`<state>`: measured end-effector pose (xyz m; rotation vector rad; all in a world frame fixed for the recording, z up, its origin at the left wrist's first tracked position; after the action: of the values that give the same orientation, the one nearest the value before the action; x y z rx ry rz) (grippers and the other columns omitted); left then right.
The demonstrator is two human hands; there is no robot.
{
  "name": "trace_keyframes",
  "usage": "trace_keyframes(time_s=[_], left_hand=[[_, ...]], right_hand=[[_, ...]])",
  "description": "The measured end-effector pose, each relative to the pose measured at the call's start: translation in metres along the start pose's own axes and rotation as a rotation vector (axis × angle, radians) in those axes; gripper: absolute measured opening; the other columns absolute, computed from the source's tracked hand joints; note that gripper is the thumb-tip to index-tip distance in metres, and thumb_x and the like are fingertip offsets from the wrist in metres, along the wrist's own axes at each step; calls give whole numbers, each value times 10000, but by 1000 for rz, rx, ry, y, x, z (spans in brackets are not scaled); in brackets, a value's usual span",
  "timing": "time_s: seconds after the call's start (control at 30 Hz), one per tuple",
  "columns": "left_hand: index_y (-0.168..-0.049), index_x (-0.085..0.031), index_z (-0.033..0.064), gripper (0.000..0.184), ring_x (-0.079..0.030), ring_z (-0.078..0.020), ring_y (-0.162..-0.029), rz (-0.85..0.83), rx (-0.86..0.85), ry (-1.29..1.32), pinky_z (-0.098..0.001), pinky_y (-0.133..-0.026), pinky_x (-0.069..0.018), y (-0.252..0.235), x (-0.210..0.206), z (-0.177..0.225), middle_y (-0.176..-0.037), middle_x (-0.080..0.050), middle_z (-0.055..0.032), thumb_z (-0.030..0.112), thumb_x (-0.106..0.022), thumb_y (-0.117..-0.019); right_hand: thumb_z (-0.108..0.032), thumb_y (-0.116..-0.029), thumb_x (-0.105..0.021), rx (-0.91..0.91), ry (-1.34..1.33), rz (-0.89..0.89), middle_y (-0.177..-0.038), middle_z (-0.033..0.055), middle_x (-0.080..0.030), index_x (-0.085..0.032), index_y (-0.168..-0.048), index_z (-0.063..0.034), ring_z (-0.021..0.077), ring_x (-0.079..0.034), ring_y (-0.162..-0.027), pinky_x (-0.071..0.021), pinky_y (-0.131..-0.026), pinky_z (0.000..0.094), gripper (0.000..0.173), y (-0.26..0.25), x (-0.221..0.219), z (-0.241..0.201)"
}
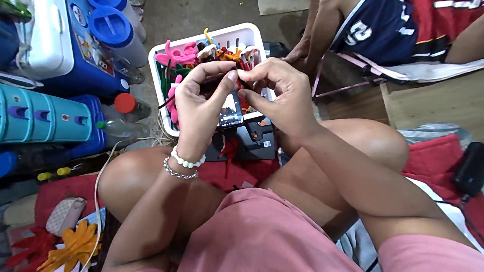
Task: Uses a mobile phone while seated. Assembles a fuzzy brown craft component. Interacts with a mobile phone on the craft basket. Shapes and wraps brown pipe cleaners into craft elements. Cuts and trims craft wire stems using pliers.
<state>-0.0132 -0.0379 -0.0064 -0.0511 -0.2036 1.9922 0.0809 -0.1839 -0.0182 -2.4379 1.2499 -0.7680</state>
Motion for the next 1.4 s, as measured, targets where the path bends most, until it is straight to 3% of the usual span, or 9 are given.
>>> trace_keyframes(time_s=[0.07, 0.27, 0.4, 0.7, 0.87, 1.0, 1.1, 1.2, 1.4], left_hand=[[-1160, -667, 68, 158, -643, -15, -752, -15, -8, -27, -146, -689, -552, 2, 2, 3, -947, -673, 27, 74, -634, -1005], [-1112, -686, 18, 139, -687, -80, -838, 54, -59, 14, -236, -758, -594, -11, 1, -3, -966, -712, -7, 44, -661, -977], [-1193, -629, 73, 174, -630, -9, -746, 6, -55, -76, -132, -665, -535, 2, 5, 7, -950, -655, 26, 78, -614, -1019], [-1134, -653, 58, 134, -630, 2, -788, 15, -100, -152, -129, -684, -536, 0, 9, 11, -981, -654, 22, 82, -638, -1003], [-1151, -636, 104, 132, -621, 0, -789, 7, 21, -6, -140, -703, -531, -4, 13, 12, -968, -651, 58, 85, -593, -1029], [-1154, -635, 68, 143, -649, -56, -815, 80, 2, 93, -216, -734, -556, -19, 22, 10, -979, -687, 32, 71, -602, -1015], [-1176, -631, 77, 156, -638, -54, -798, 109, -21, 75, -209, -723, -549, -22, 34, 15, -972, -681, 40, 87, -587, -1027], [-1148, -634, 104, 130, -620, -47, -779, 157, -51, 59, -208, -720, -535, -23, 48, 21, -932, -662, 66, 104, -572, -1034], [-1153, -613, 99, 125, -628, -62, -761, 296, -144, 59, -231, -717, -556, -26, 74, 29, -914, -660, 62, 111, -563, -1039]], right_hand=[[-58, -905, -753, 10, -12, -29, -1060, 97, -698, -733, -1098, 27, 85, -668, -875, -581, -785, 225, 211, -2, 2, 1], [-55, -908, -753, -8, -83, -81, -1095, 89, -699, -718, -1139, 36, 80, -679, -897, -593, -813, 232, 250, -5, 3, 2], [-43, -922, -732, -10, -123, -113, -1122, 97, -697, -698, -1204, 50, 90, -679, -930, -590, -819, 234, 299, -7, 2, 1], [-60, -932, -733, 25, -155, -160, -1112, 90, -699, -702, -1187, 53, 89, -680, -951, -594, -844, 241, 280, -10, 7, 0], [-175, -1088, -486, -114, -165, -213, -1126, 40, -724, -684, -1206, -2, 51, -679, -936, -579, -827, 243, 288, -19, 10, 19], [-123, -1018, -574, -212, 284, -447, -1073, 157, -672, -709, -1261, -61, 237, -657, -918, -559, -840, 408, 285, -18, -4, 72], [-84, -999, -611, -401, 506, -736, -1234, 266, -593, -625, -1414, -135, 419, -622, -1111, -516, -953, 588, 418, -11, -24, 101], [-52, -951, -657, -430, 611, -849, -1274, 279, -559, -583, -1469, -216, 451, -609, -1121, -519, -909, 619, 548, -3, -37, 113], [-44, -974, -622, -428, 683, -1045, -1260, 245, -607, -606, -1455, -238, 432, -622, -1126, -499, -943, 629, 518, 14, -38, 92]])
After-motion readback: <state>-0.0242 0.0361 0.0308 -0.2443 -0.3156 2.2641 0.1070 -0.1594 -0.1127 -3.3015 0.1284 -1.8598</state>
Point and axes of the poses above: each hand's wrist, its own y-axis away from the middle knuckle, its own x-axis out of the back of the hand, z = x × y, the point moved 2 cm from there along -y, towards the middle knuckle
